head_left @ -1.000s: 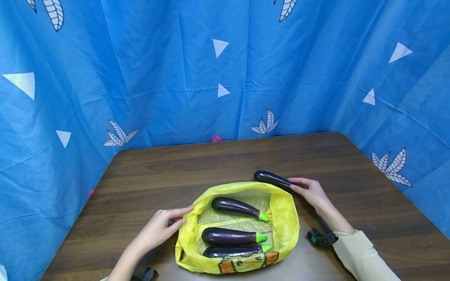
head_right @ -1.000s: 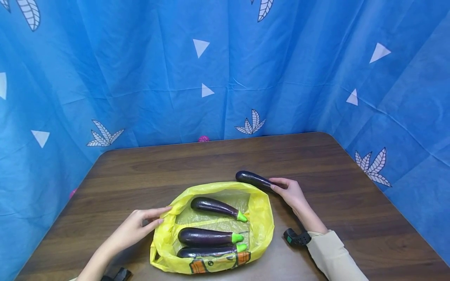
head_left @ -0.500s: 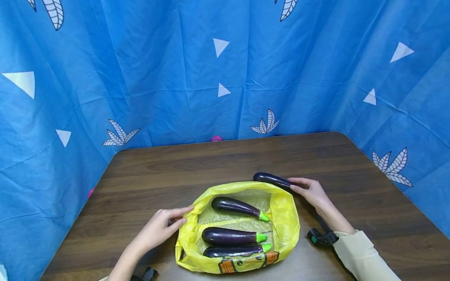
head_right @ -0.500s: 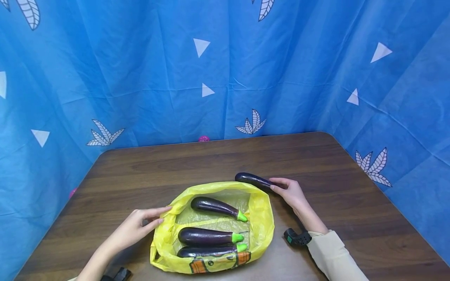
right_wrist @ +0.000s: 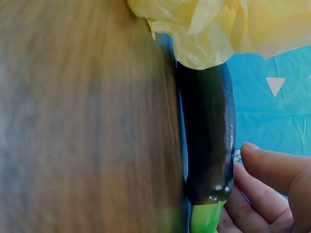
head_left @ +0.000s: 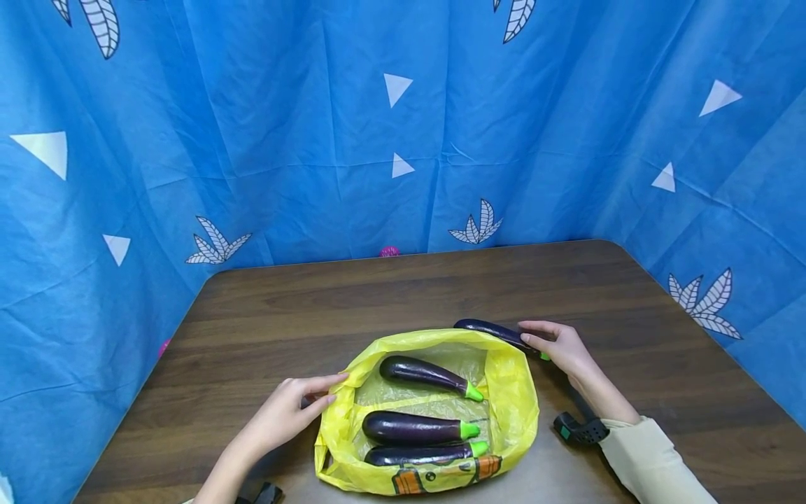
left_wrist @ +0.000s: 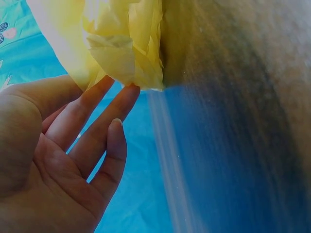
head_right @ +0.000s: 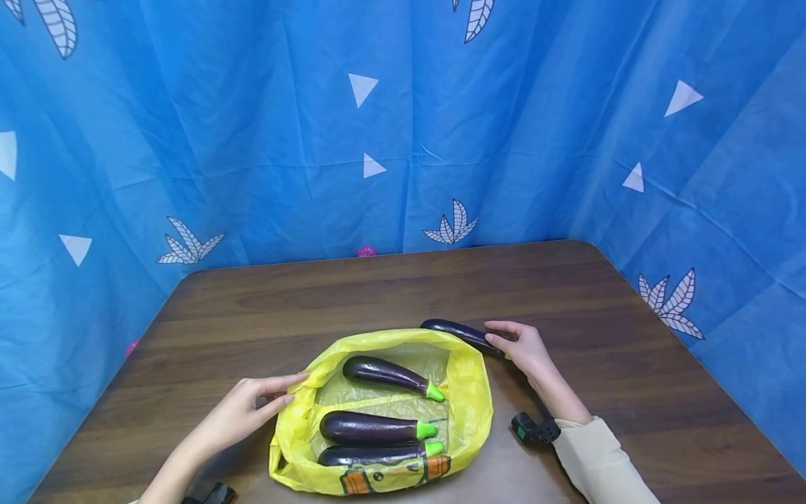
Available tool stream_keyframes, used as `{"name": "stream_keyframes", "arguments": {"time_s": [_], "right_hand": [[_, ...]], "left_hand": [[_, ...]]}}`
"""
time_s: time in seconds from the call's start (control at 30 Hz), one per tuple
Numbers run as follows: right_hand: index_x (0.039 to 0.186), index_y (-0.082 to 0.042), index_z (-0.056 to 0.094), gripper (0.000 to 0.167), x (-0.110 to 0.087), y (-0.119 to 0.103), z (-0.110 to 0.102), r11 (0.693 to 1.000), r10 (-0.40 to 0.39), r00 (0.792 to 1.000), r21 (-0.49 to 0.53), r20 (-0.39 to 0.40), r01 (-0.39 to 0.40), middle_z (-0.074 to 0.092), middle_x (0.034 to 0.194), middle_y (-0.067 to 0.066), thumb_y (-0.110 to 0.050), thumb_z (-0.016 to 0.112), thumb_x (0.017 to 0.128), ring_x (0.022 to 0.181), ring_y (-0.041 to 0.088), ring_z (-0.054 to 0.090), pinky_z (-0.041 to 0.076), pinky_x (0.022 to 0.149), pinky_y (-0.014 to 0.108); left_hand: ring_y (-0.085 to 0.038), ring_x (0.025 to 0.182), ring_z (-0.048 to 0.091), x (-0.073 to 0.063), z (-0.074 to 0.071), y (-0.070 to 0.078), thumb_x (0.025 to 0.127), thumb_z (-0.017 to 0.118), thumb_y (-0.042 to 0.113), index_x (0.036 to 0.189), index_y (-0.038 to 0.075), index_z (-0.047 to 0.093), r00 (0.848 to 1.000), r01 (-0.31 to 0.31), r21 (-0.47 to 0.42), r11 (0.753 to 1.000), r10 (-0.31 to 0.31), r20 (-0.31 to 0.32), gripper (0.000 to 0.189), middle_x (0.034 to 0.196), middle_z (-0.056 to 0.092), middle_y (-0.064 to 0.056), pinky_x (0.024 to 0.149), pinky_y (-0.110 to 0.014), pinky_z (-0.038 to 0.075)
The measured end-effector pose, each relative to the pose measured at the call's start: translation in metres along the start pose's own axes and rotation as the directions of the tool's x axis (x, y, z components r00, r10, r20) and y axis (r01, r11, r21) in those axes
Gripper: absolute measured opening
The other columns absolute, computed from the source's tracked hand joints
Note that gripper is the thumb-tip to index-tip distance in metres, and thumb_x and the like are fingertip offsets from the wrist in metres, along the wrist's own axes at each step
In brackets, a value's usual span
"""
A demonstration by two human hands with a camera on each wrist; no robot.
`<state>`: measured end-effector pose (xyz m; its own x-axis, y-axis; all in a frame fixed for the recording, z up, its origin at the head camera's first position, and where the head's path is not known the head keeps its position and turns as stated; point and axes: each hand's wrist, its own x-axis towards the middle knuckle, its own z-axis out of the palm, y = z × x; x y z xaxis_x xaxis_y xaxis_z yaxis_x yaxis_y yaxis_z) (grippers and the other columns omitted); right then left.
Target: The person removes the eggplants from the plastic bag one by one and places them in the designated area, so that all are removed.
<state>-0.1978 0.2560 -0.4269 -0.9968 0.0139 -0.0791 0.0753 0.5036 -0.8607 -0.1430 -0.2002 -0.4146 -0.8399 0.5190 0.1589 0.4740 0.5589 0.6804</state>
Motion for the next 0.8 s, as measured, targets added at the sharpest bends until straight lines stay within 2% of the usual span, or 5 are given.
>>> {"name": "stream_keyframes", "arguments": {"time_s": [0.47,0.63,0.8], "right_hand": [[0.128,0.004,0.054,0.047,-0.002,-0.004,-0.006,0.999,-0.002,1.0,0.032,-0.012,0.002,0.042,0.135,0.027,-0.028,0.059,0.094,0.126,0.044,0.03,0.021,0.097,0.064],[0.128,0.004,0.053,0.052,-0.002,-0.005,-0.013,0.997,-0.041,0.998,0.071,-0.037,0.043,0.044,0.133,0.026,-0.034,0.058,0.094,0.125,0.043,0.032,0.023,0.098,0.061],[0.127,0.002,0.054,0.051,-0.003,-0.007,-0.02,0.989,-0.072,0.995,0.123,-0.074,0.081,0.052,0.128,0.018,-0.036,0.057,0.094,0.119,0.036,0.041,0.027,0.098,0.057]], "left_hand": [[-0.006,0.084,0.06,0.0,0.0,0.0,0.093,0.061,0.015,0.125,0.009,0.062,1.0,0.008,-0.012,1.0,-0.008,0.006,0.033,0.121,0.061,-0.005,0.067,-0.027,0.05],[-0.005,0.083,0.06,0.001,0.0,0.0,0.092,0.061,0.015,0.125,0.009,0.062,1.0,0.006,-0.009,1.0,-0.006,0.003,0.033,0.121,0.061,-0.005,0.067,-0.027,0.05],[-0.005,0.083,0.06,0.0,0.0,0.0,0.092,0.061,0.016,0.125,0.009,0.062,1.0,0.008,-0.006,1.0,-0.008,0.003,0.033,0.121,0.061,-0.005,0.067,-0.027,0.05]]}}
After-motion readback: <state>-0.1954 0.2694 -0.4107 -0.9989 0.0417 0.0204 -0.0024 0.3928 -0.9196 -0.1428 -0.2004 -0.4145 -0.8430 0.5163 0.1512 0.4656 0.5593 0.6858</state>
